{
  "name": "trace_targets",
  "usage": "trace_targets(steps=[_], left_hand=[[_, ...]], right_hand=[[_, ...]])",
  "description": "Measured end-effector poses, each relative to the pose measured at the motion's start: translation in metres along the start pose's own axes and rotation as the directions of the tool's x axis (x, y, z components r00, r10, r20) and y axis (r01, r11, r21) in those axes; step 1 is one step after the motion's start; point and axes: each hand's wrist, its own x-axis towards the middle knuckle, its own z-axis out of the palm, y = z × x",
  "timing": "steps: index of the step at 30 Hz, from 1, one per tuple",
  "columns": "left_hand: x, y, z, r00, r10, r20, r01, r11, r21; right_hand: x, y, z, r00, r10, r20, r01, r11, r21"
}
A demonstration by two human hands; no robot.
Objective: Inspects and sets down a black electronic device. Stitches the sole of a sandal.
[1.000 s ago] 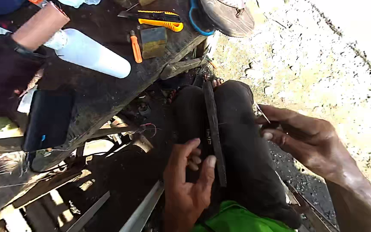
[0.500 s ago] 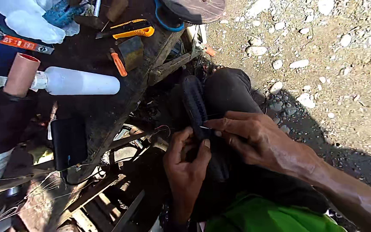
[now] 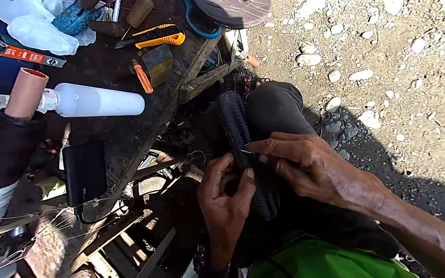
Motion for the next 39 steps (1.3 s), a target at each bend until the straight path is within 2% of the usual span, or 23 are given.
trace_targets(steps=[16, 21, 25, 28, 34, 36, 39], left_hand=[[0.002, -0.002, 0.002, 0.999, 0.052, 0.012, -0.052, 0.998, 0.033], [0.004, -0.002, 0.008, 0.995, 0.096, 0.010, -0.096, 0.990, 0.102], [0.008, -0.002, 0.016, 0.989, 0.147, -0.007, -0.145, 0.978, 0.149], [0.009, -0.003, 0.021, 0.987, 0.158, -0.032, -0.150, 0.975, 0.162], [0.010, -0.004, 0.023, 0.984, 0.176, -0.037, -0.163, 0.959, 0.232], [0.009, -0.003, 0.020, 0.989, 0.147, -0.024, -0.139, 0.969, 0.204], [0.013, 0.002, 0.006, 0.997, -0.001, 0.082, 0.004, 0.999, -0.045]], right_hand=[[0.003, 0.000, -0.008, 0.999, 0.027, 0.039, -0.029, 0.999, 0.039], [0.010, -0.004, -0.025, 0.995, -0.041, 0.087, 0.055, 0.985, -0.161], [0.023, -0.016, -0.045, 0.976, -0.082, 0.200, 0.154, 0.914, -0.376], [0.032, -0.024, -0.050, 0.961, -0.084, 0.262, 0.196, 0.877, -0.438], [0.041, -0.031, -0.048, 0.952, -0.090, 0.293, 0.226, 0.853, -0.471], [0.041, -0.029, -0.047, 0.951, -0.108, 0.289, 0.239, 0.852, -0.467], [0.037, -0.020, -0.054, 0.945, -0.127, 0.301, 0.256, 0.859, -0.443]])
